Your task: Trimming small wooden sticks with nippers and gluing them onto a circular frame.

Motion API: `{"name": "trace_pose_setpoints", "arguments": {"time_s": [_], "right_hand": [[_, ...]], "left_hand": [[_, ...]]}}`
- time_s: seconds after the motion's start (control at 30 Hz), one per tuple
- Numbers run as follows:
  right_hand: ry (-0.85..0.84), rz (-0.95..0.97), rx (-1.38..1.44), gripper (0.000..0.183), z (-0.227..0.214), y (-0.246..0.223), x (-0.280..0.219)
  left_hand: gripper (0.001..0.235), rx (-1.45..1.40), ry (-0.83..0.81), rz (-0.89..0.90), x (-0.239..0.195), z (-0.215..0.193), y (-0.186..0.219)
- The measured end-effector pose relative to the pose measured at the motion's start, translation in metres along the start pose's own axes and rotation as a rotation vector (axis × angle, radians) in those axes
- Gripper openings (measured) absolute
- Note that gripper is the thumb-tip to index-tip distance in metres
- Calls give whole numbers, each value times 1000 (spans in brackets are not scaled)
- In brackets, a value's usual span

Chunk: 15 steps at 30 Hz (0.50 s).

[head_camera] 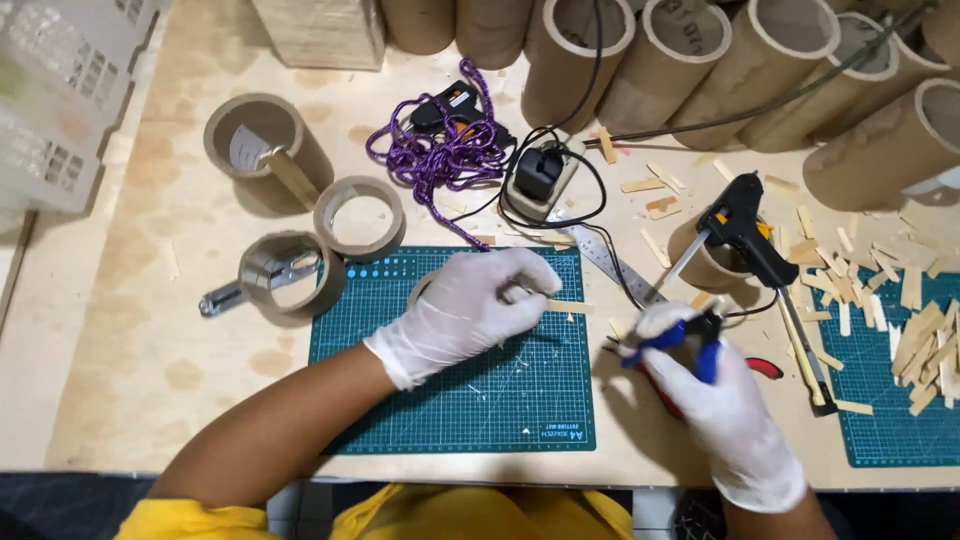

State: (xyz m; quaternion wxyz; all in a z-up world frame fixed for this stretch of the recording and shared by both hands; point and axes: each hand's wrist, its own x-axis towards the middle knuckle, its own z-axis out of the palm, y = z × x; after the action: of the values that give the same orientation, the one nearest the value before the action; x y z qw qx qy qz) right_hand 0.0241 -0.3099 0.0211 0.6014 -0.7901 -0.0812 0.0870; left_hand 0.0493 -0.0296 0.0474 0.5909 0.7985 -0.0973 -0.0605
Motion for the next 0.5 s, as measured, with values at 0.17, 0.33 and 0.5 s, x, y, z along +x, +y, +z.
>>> {"name": "trace_pose_setpoints", "arguments": {"time_s": [0.17,0.33,0.5], "right_hand": [[-114,-124,119,23,28,-7,32],[-122,-29,92,20,49,-15,26],[30,-103,208,17,60,-13,25]], "left_hand": [[18,-101,105,8,-23,-4,-7],[21,-118,150,177,-41,-2,-9],[35,-493,7,-15,-45,9,-32]]}}
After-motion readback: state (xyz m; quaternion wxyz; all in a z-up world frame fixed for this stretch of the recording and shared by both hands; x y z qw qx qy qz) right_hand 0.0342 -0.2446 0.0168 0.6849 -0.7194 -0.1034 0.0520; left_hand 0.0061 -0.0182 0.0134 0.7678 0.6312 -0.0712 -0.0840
